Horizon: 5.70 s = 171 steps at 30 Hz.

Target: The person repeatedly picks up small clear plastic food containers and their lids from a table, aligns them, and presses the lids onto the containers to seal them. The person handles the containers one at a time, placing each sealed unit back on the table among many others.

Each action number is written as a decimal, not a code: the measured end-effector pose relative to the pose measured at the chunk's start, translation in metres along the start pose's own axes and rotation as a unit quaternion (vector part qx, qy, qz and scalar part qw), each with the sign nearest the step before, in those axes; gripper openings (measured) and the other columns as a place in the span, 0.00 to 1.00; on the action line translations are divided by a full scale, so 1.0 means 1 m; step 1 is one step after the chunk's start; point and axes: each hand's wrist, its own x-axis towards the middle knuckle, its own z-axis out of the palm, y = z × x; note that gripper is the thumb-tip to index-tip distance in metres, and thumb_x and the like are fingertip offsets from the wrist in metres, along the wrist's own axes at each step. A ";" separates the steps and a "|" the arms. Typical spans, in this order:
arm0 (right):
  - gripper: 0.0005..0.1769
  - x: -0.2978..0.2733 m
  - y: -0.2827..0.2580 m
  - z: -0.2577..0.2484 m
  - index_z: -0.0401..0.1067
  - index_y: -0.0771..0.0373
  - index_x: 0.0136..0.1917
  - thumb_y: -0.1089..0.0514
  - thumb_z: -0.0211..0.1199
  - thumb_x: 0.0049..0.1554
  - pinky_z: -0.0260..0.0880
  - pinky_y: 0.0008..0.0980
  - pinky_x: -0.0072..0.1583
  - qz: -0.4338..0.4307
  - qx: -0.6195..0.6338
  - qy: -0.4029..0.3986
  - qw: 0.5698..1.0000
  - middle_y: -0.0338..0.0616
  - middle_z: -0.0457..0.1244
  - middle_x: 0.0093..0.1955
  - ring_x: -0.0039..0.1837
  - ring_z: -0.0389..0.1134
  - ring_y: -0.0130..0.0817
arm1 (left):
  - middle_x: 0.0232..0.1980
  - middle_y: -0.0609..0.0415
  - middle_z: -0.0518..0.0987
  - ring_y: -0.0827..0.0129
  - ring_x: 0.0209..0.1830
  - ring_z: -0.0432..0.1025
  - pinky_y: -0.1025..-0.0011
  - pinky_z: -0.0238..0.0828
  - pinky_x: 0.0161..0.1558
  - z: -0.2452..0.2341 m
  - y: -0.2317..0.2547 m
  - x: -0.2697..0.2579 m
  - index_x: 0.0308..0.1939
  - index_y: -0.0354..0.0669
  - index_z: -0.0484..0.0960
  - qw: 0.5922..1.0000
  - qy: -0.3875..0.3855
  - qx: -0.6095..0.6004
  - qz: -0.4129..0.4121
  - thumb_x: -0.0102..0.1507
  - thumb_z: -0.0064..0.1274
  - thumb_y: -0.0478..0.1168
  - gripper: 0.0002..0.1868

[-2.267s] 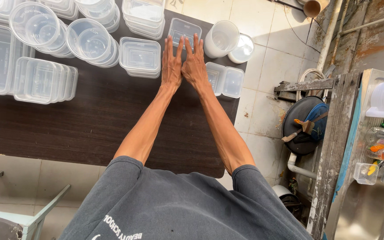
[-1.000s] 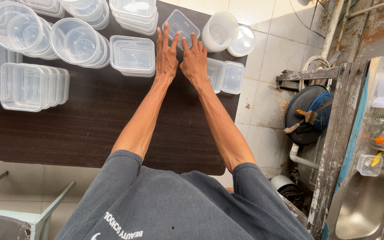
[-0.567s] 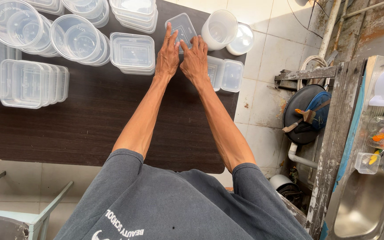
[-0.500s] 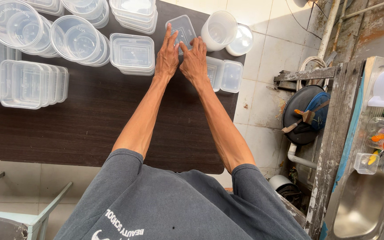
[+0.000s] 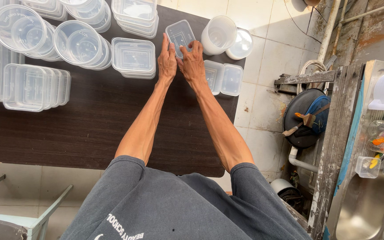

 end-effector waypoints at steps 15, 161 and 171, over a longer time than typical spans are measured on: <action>0.21 -0.013 -0.036 -0.081 0.76 0.60 0.57 0.59 0.75 0.50 0.69 0.50 0.65 -0.069 0.007 0.151 0.986 0.48 0.57 0.60 0.72 0.53 0.57 | 0.79 0.41 0.56 0.60 0.73 0.55 0.55 0.79 0.59 0.007 0.088 -0.026 0.81 0.49 0.47 0.957 0.031 -0.281 0.060 0.69 0.32 0.71 0.44; 0.04 -0.254 -0.128 -0.229 0.76 0.61 0.52 0.63 0.64 0.61 0.79 0.34 0.55 -0.156 0.153 0.153 0.964 0.45 0.72 0.51 0.55 0.75 0.37 | 0.72 0.49 0.65 0.51 0.75 0.60 0.42 0.67 0.70 -0.087 0.172 -0.296 0.73 0.58 0.56 0.798 -0.248 -0.535 -0.127 0.54 0.70 0.40 0.49; 0.06 -0.259 -0.125 -0.244 0.73 0.64 0.54 0.60 0.60 0.66 0.74 0.25 0.45 -0.097 0.197 0.177 0.960 0.46 0.72 0.49 0.46 0.75 0.31 | 0.81 0.39 0.56 0.45 0.82 0.53 0.33 0.58 0.76 -0.076 0.163 -0.286 0.80 0.46 0.49 0.724 -0.295 -0.612 -0.118 0.59 0.68 0.45 0.53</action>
